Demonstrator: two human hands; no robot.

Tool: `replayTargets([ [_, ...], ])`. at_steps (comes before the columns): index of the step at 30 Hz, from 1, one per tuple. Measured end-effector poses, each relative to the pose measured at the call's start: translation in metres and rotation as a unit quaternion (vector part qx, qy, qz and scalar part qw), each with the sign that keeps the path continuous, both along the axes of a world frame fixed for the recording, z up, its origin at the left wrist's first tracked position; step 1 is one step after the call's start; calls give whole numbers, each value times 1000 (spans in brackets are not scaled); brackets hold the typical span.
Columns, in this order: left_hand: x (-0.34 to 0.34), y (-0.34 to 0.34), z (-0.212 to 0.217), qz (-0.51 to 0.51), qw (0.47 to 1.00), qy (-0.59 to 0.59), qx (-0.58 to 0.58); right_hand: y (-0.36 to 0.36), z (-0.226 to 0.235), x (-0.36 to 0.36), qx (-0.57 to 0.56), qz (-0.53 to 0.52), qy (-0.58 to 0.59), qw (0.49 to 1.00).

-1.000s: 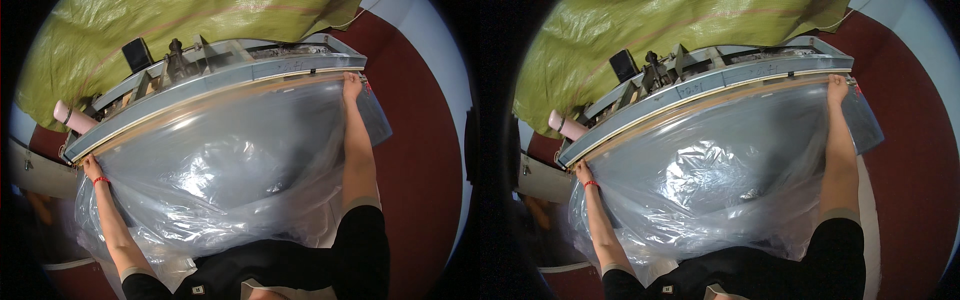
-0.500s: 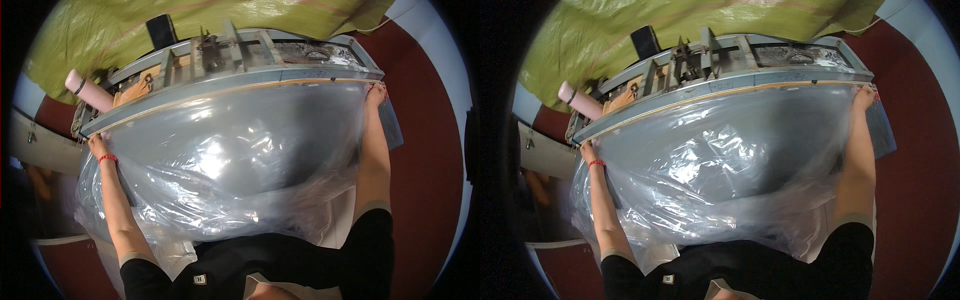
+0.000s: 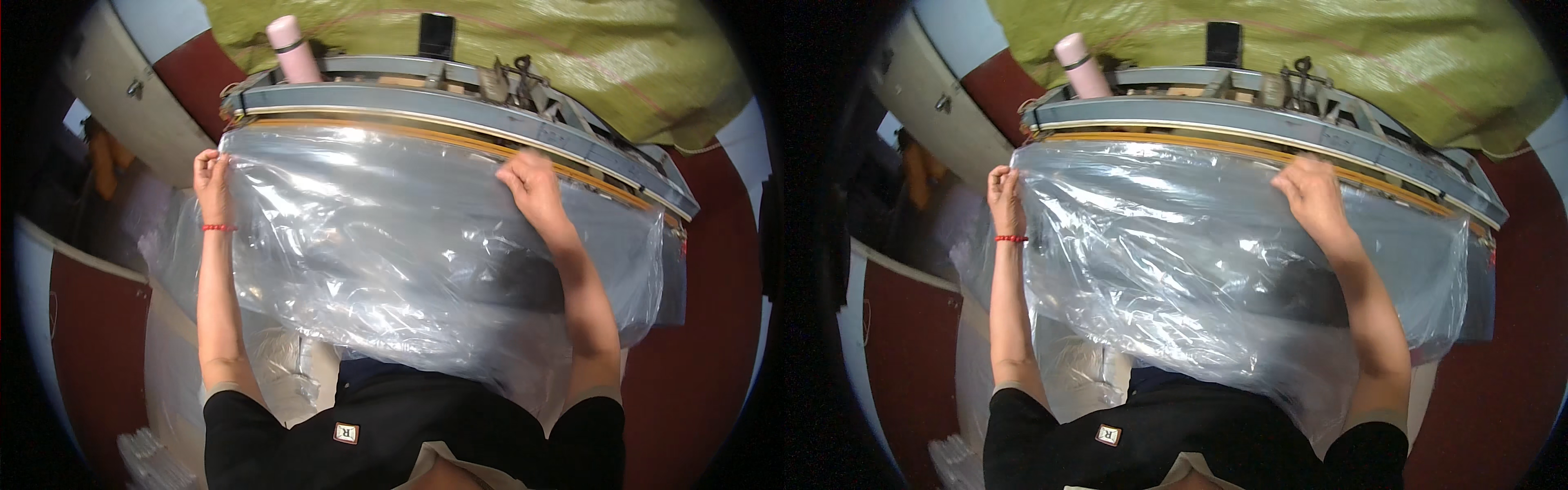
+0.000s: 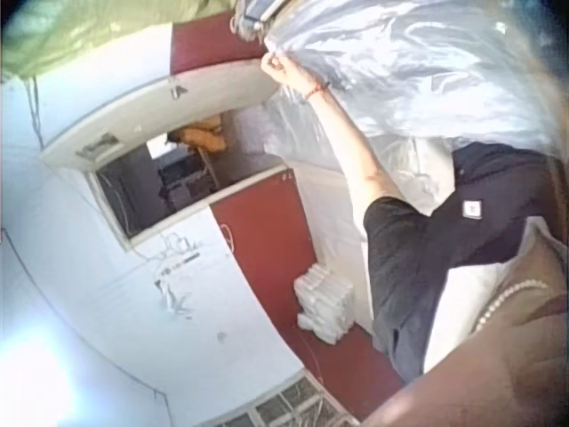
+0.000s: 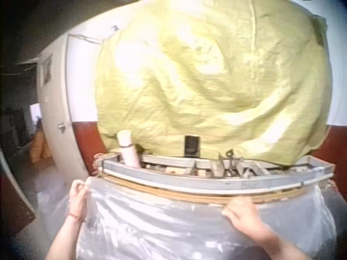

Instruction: The recorder is using a heat-sealing machine to seal edges of large plastic sheets, likely for product packaging.

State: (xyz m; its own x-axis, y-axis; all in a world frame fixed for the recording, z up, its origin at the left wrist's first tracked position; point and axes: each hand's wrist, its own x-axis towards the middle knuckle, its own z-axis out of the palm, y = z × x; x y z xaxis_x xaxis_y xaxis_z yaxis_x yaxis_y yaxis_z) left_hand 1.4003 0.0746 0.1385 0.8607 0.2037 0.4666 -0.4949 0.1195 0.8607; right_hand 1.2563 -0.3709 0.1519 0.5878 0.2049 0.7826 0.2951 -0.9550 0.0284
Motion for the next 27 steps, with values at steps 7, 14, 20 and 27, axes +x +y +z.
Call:
replayTargets([
  [7,-9,25,-38,75,768,21,635,-85,-43,-53,387,-46,227,893],
  [14,-121,-89,-32,-233,660,-78,710,-274,-81,-223,251,-408,104,872],
  [20,-111,-131,-41,-153,665,-50,730,-330,-97,-290,230,-464,103,849],
  [27,-8,-81,-54,119,806,-48,578,-327,-99,-274,211,-500,115,832],
])
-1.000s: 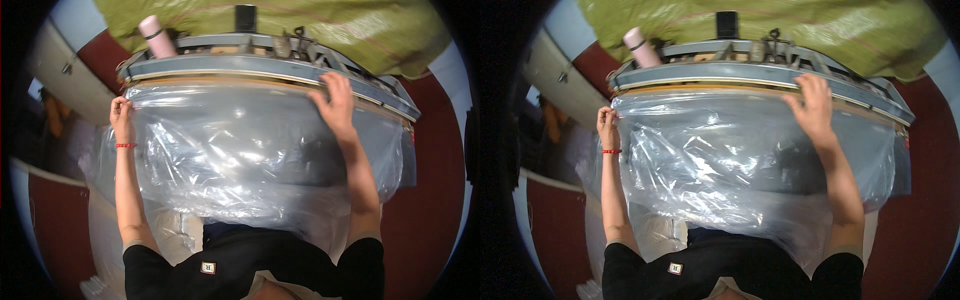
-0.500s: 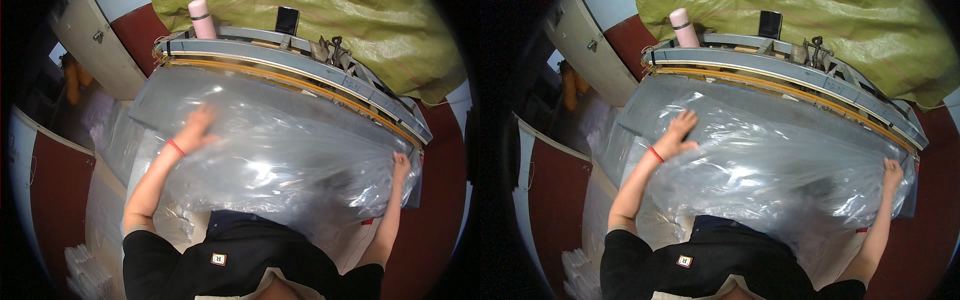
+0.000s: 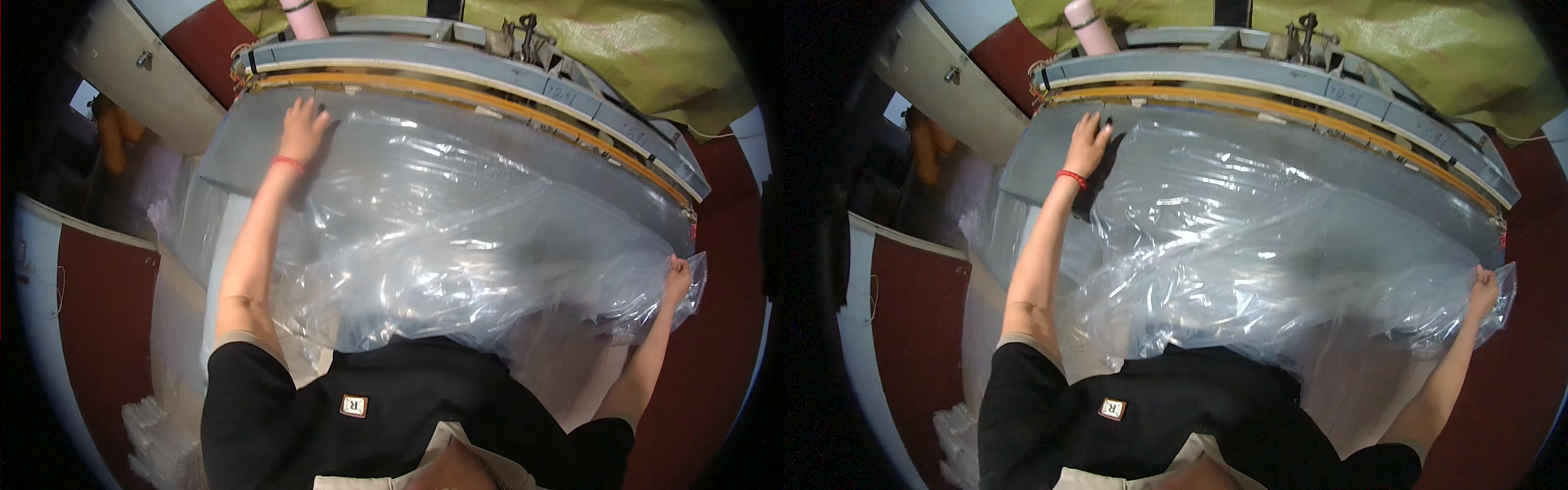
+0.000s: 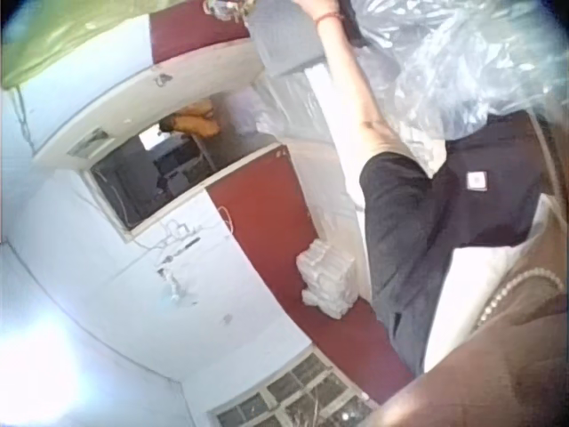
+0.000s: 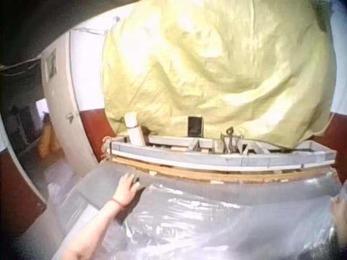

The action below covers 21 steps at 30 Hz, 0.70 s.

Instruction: The recorder is using a heat-sealing machine to seal edges of large plastic sheets, likely for product packaging.

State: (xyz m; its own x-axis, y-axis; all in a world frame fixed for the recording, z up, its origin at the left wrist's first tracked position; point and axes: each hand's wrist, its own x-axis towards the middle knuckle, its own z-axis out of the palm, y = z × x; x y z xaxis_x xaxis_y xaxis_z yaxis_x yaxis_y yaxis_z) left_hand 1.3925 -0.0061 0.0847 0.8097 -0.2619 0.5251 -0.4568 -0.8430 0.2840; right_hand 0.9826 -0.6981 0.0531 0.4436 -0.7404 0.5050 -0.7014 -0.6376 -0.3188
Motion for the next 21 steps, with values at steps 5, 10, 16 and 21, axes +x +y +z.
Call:
replayTargets([
  [5,-78,14,39,-115,934,298,-161,-7,2,-10,31,6,-10,999],
  [10,-160,38,52,-201,871,447,-32,-19,-3,-15,34,27,2,999],
  [16,-177,53,23,-253,920,298,24,-26,-5,-14,34,3,15,999],
  [21,-121,38,60,-140,839,403,-338,-21,-7,-11,24,4,12,1000],
])
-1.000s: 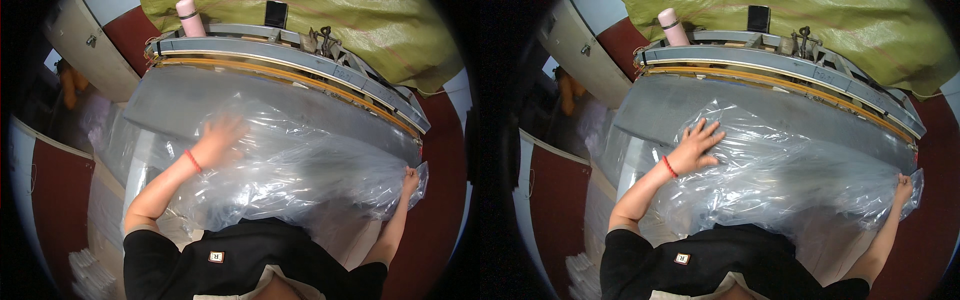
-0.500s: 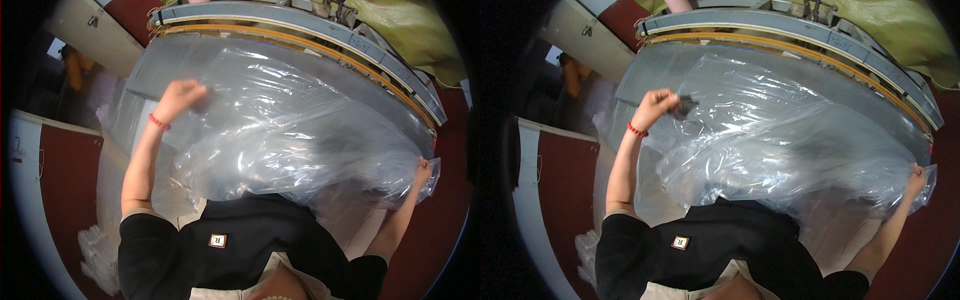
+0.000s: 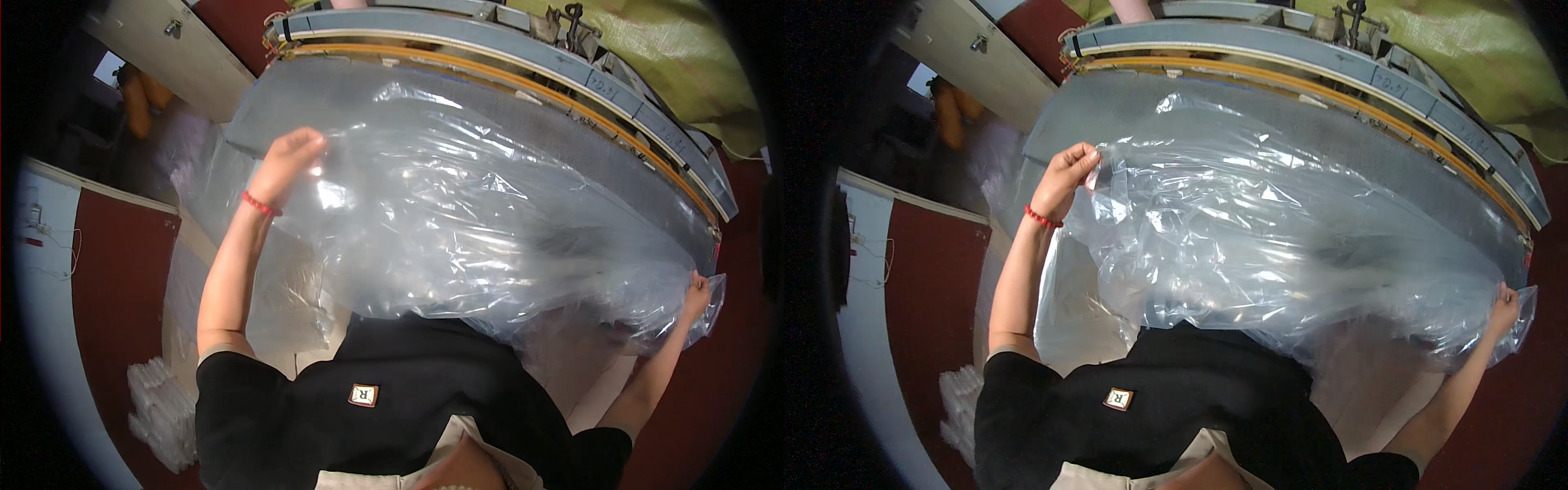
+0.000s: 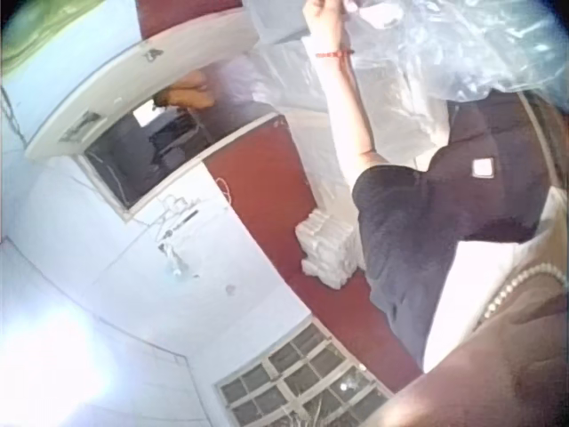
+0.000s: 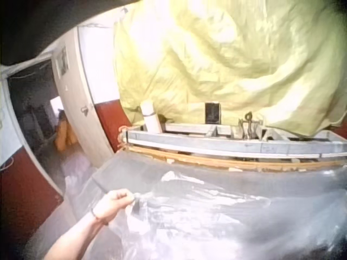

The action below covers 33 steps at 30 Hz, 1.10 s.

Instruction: The recorder is using a heat-sealing machine to seal edges of large plastic sheets, likely for product packaging.

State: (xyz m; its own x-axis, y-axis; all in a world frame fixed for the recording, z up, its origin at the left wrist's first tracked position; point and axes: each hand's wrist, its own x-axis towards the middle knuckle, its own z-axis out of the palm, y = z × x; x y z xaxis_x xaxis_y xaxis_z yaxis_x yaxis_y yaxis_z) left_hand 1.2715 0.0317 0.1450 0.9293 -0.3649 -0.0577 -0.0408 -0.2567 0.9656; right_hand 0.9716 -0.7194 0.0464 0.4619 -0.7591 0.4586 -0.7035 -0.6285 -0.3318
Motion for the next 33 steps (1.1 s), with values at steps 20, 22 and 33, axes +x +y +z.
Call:
replayTargets([
  [20,146,-80,-61,36,936,-285,201,8,0,1,33,31,-59,997],
  [22,146,-91,-61,36,928,-287,236,16,4,2,59,2,-57,997],
  [33,140,-110,-58,86,912,-217,338,-7,-9,-15,66,32,-172,982],
])
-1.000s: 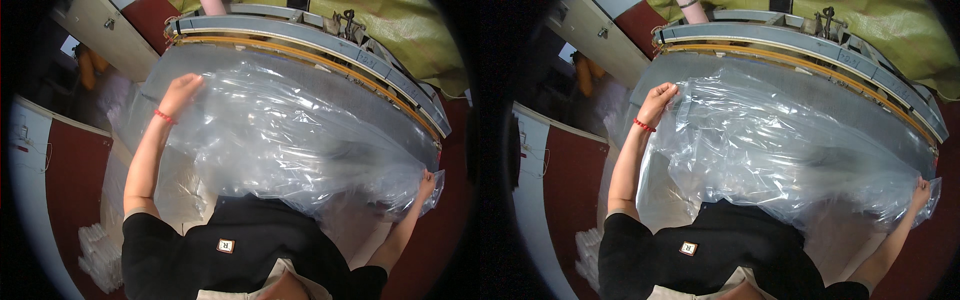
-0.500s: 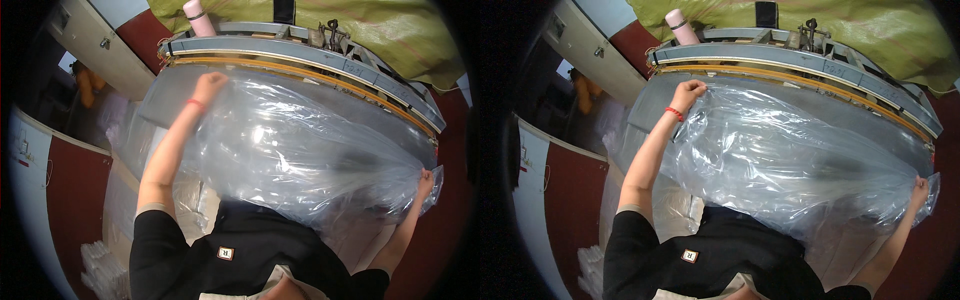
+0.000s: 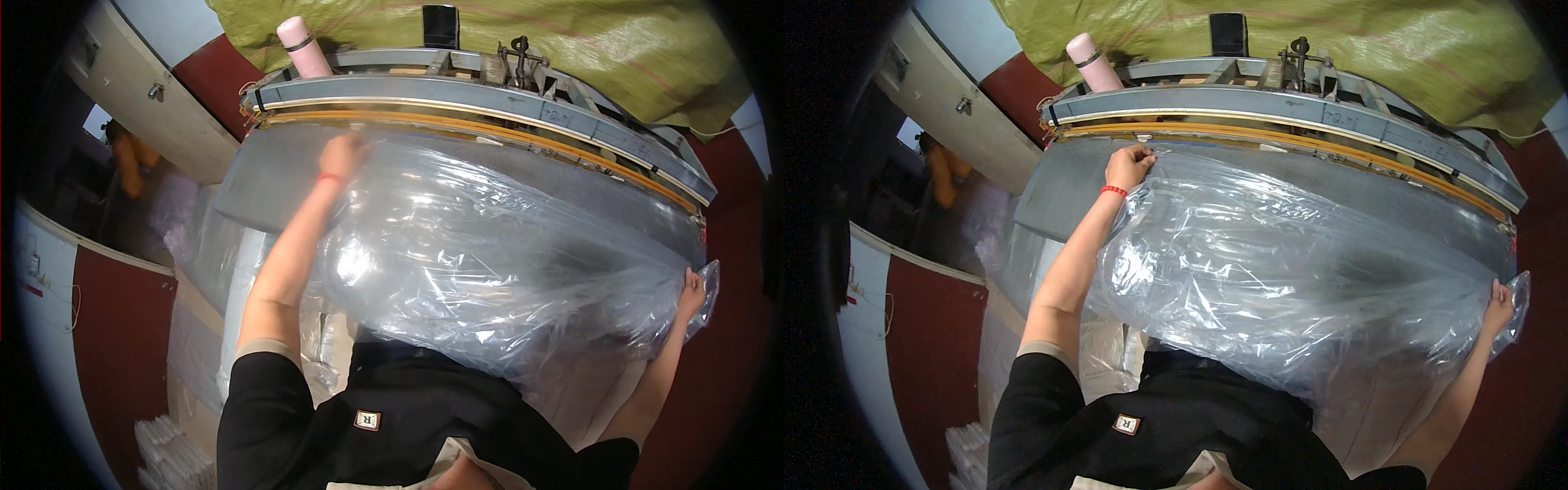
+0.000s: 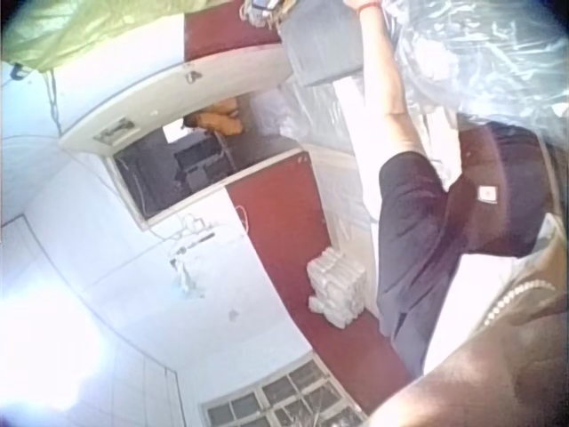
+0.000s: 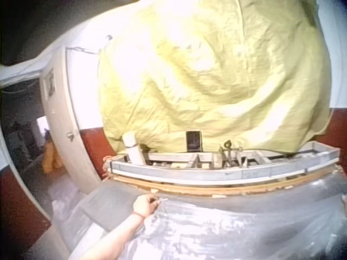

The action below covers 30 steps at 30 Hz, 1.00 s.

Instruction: The recorder is using a heat-sealing machine to seal edges of large plastic sheets, likely for product packaging.

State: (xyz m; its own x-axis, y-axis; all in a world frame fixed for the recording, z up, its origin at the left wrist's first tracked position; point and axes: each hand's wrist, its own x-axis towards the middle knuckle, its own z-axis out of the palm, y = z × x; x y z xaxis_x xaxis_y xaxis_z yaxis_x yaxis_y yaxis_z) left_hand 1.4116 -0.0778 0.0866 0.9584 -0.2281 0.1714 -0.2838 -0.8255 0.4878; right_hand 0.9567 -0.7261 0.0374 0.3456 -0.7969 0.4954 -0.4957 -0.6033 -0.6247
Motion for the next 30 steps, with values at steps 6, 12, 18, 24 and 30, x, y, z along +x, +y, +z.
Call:
replayTargets([
  [6,37,17,-16,27,969,-136,-203,-24,12,31,173,11,-132,976],
  [12,57,30,-17,107,918,-221,-311,-21,-4,108,-31,-6,-147,989],
  [18,94,40,-40,117,902,-155,-385,-3,-5,180,93,70,-207,972],
  [24,106,36,-42,104,883,-110,-444,10,4,201,17,36,-207,978],
  [30,112,39,-32,195,881,-208,-378,16,34,191,105,53,-208,971],
])
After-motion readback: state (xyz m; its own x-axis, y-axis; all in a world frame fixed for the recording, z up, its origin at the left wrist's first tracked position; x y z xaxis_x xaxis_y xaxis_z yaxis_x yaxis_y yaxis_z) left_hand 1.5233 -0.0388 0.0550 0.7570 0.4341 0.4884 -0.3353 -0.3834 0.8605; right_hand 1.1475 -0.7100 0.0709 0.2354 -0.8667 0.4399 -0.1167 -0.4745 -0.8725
